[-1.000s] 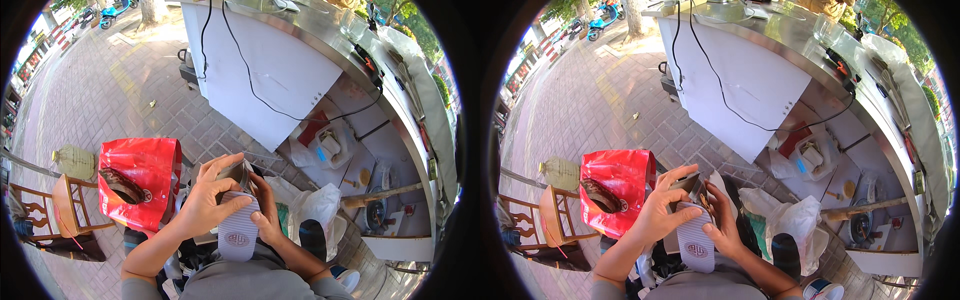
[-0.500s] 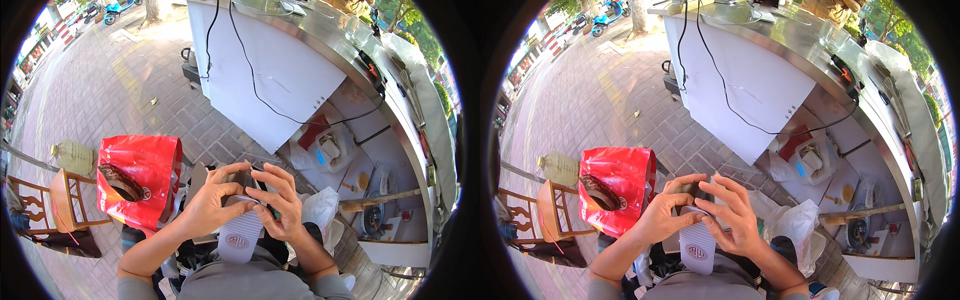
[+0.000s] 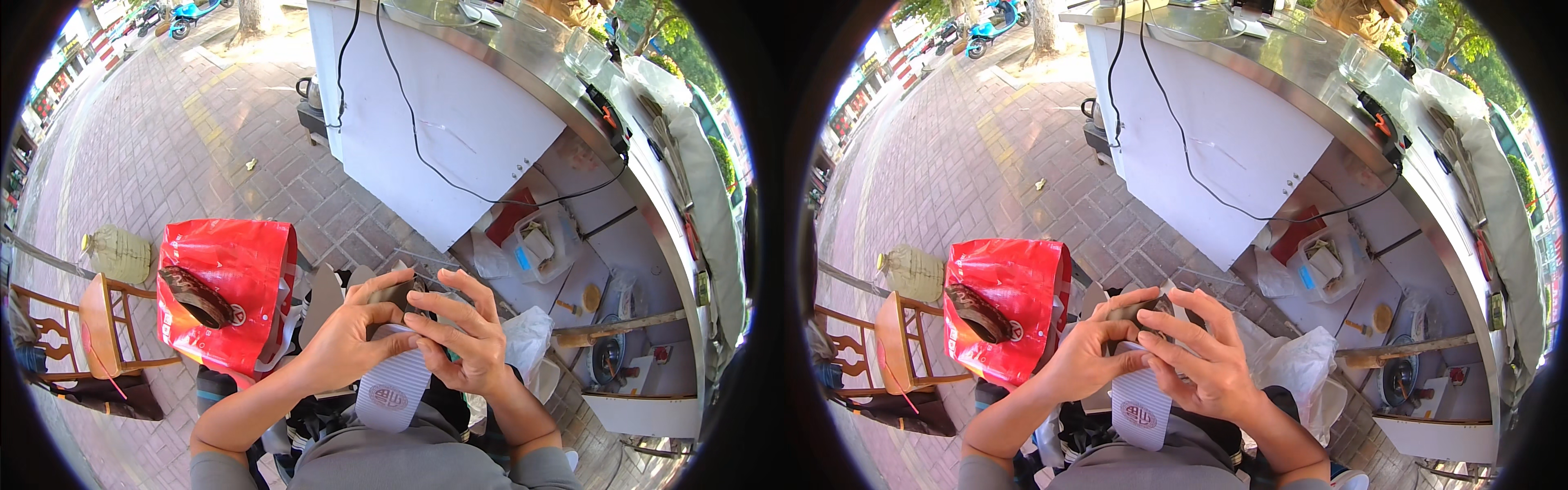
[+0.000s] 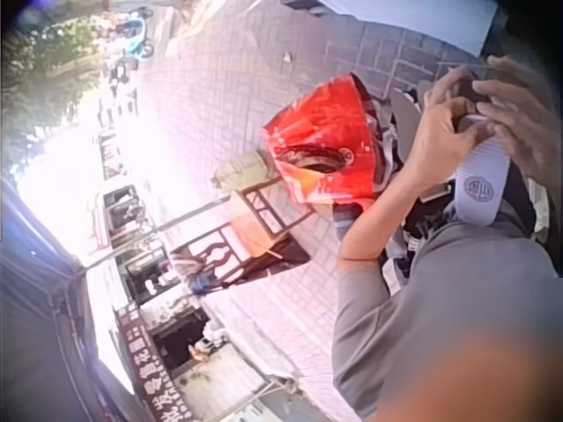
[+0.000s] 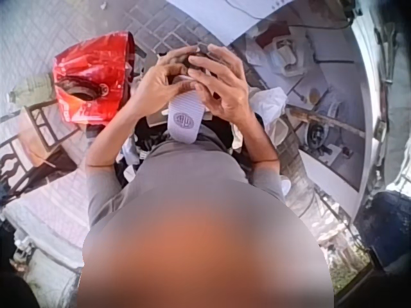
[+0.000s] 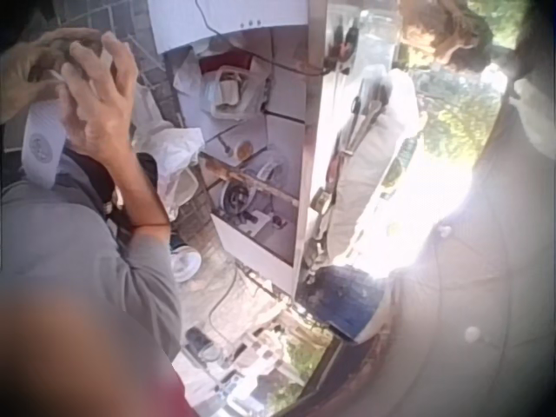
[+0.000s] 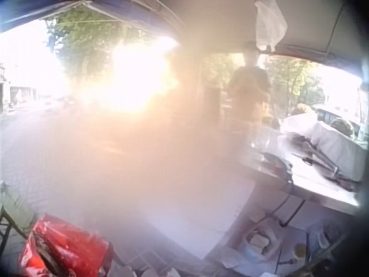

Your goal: The person repairs a patterned slip-on shoe by applying hot glue to the sole and attaching a white insole. They press the insole into place, trim excess material, and then place the finished shoe into a clear plastic bag.

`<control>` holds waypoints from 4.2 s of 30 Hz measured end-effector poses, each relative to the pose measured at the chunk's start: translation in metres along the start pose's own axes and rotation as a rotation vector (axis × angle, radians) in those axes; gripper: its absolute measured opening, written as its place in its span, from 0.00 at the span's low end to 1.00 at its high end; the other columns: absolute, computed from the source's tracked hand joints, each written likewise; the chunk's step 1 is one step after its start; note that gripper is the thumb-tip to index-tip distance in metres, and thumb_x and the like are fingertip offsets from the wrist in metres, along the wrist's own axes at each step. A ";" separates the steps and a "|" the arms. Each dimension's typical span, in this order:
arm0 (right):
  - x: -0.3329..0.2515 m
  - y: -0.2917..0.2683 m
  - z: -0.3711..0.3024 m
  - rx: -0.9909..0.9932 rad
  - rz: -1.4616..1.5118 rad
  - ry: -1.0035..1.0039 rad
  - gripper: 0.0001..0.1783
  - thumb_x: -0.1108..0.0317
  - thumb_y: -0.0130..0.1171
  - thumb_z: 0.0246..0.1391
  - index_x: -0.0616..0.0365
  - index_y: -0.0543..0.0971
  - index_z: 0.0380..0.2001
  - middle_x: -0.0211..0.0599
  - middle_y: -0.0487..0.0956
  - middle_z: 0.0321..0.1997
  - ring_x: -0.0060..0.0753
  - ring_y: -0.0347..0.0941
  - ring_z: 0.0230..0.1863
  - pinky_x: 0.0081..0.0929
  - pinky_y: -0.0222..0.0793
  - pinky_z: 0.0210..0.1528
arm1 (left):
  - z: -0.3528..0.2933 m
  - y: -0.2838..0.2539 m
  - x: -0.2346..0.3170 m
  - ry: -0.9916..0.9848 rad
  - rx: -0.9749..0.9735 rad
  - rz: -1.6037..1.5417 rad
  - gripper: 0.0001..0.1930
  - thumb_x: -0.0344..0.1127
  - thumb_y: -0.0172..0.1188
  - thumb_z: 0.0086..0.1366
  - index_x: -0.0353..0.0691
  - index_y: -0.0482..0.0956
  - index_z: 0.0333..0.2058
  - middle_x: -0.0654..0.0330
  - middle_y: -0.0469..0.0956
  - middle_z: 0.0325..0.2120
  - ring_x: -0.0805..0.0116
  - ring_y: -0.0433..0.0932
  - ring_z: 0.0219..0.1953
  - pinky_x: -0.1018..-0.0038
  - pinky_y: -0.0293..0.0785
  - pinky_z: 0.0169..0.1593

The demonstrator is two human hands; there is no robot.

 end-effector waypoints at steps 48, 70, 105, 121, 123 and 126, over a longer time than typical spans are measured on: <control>0.008 -0.009 0.038 -0.435 0.211 0.223 0.10 0.75 0.65 0.47 0.57 0.74 0.32 0.36 0.75 0.43 0.42 0.74 0.39 0.33 0.72 0.39 | -0.010 0.000 -0.055 -0.015 -0.116 -0.569 0.57 0.45 0.69 0.62 0.46 0.30 0.73 0.47 0.43 0.72 0.55 0.54 0.71 0.59 0.54 0.68; 0.036 0.007 0.012 -0.544 0.459 0.350 0.06 0.77 0.63 0.53 0.56 0.78 0.34 0.37 0.68 0.56 0.38 0.73 0.48 0.33 0.70 0.50 | -0.040 0.003 -0.069 0.050 0.690 0.105 0.27 0.35 0.68 0.62 0.33 0.68 0.56 0.56 0.75 0.47 0.69 0.74 0.50 0.70 0.70 0.55; 0.026 0.020 0.018 -0.535 0.525 0.301 0.09 0.80 0.59 0.55 0.54 0.78 0.38 0.37 0.69 0.58 0.38 0.74 0.54 0.33 0.71 0.56 | -0.064 -0.002 -0.039 -0.291 0.276 -0.631 0.15 0.34 0.66 0.66 0.28 0.79 0.45 0.62 0.82 0.38 0.81 0.75 0.39 0.81 0.73 0.46; 0.231 -0.272 0.109 0.220 -0.793 1.001 0.49 0.11 0.40 0.42 0.52 0.60 0.08 0.26 0.59 0.11 0.24 0.57 0.11 0.28 0.49 0.13 | -0.056 -0.018 -0.059 -0.097 0.588 -0.553 0.13 0.31 0.62 0.68 0.30 0.75 0.47 0.64 0.80 0.38 0.82 0.75 0.39 0.81 0.73 0.44; 0.249 -0.277 0.117 0.111 -0.815 0.997 0.46 0.21 0.52 0.47 0.60 0.67 0.11 0.30 0.63 0.12 0.25 0.59 0.11 0.30 0.50 0.12 | -0.056 -0.019 -0.069 -0.091 0.597 -0.587 0.13 0.31 0.61 0.68 0.31 0.75 0.48 0.63 0.80 0.41 0.80 0.76 0.40 0.81 0.73 0.45; 0.263 -0.284 0.124 0.039 -0.662 0.987 0.36 0.38 0.66 0.50 0.64 0.72 0.13 0.31 0.67 0.12 0.24 0.61 0.10 0.29 0.47 0.10 | -0.059 -0.019 -0.084 -0.155 0.591 -0.580 0.14 0.32 0.61 0.68 0.31 0.75 0.49 0.62 0.81 0.41 0.78 0.78 0.41 0.79 0.73 0.46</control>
Point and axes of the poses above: each hand's wrist, its own z-axis towards the middle knuckle, its own y-axis out of the palm, x = y × z, the point moved 4 cm from there along z, towards the middle knuckle
